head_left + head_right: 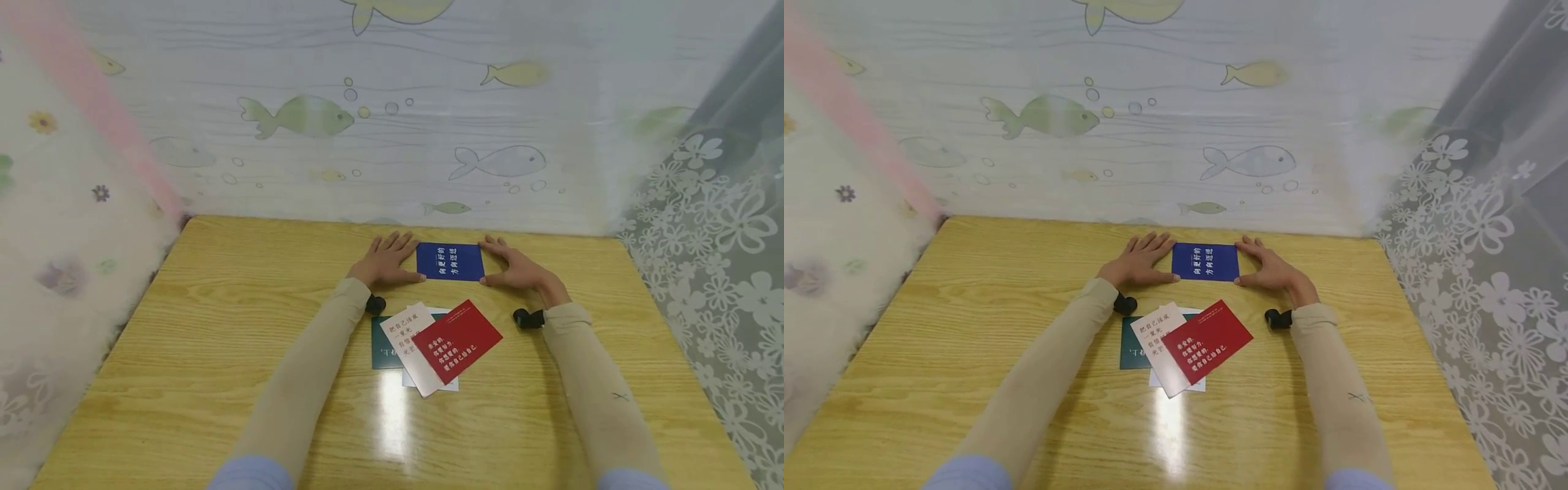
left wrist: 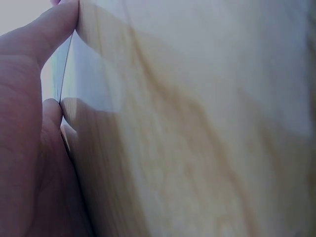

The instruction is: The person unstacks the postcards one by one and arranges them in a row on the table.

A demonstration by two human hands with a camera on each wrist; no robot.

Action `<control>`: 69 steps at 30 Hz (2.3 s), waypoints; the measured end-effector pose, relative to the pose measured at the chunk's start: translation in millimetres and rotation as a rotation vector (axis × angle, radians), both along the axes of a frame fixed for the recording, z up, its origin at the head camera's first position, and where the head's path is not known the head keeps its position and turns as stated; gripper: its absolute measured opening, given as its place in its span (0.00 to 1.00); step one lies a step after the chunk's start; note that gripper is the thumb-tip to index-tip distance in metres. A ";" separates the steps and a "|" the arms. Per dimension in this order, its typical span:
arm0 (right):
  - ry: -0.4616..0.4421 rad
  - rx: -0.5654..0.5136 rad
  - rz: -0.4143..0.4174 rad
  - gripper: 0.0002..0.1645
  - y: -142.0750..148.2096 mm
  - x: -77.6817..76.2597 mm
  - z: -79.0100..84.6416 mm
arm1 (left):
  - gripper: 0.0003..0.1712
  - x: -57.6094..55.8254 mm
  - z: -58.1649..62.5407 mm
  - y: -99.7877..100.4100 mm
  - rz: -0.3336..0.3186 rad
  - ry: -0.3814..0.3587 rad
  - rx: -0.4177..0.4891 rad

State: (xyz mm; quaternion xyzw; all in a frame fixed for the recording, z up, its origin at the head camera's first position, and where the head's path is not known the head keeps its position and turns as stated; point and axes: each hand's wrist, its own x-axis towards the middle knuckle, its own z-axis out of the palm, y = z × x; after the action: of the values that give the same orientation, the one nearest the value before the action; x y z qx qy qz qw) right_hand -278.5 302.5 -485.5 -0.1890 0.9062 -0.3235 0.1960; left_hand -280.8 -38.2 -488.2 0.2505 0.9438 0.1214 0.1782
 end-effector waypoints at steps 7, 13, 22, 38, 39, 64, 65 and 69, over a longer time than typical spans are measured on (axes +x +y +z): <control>0.016 -0.004 0.003 0.55 0.2 0.5 1.4 | 0.56 0.9 2.4 0.0 0.008 0.009 0.005; 0.019 0.000 0.014 0.55 -0.9 -0.4 0.6 | 0.56 -3.3 -1.7 0.5 0.008 -0.009 -0.008; 0.036 0.101 0.058 0.54 -7.4 8.2 10.2 | 0.55 8.7 16.4 2.0 -0.008 0.003 -0.003; 0.277 0.086 0.069 0.53 -16.4 43.1 22.4 | 0.53 24.8 19.6 -4.0 -0.008 0.047 0.136; 0.278 0.070 0.078 0.53 -18.1 49.5 23.5 | 0.52 30.1 20.8 -4.8 -0.013 0.052 0.151; 0.176 0.257 0.197 0.66 -39.0 168.5 23.9 | 0.46 195.9 15.8 0.2 -0.235 0.241 -0.016; 0.175 0.259 0.198 0.66 -38.2 172.0 24.4 | 0.46 197.9 15.6 -1.7 -0.232 0.246 -0.021; 0.172 0.260 0.188 0.64 -34.0 183.3 25.9 | 0.47 202.6 12.6 -6.7 -0.221 0.276 -0.037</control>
State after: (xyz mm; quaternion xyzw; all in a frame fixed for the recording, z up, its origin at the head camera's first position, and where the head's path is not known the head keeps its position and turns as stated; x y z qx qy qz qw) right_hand -95.1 268.5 -459.7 -0.2728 0.9322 -0.1666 0.1697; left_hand -78.2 -44.9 -475.6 0.3637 0.9281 0.0481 0.0637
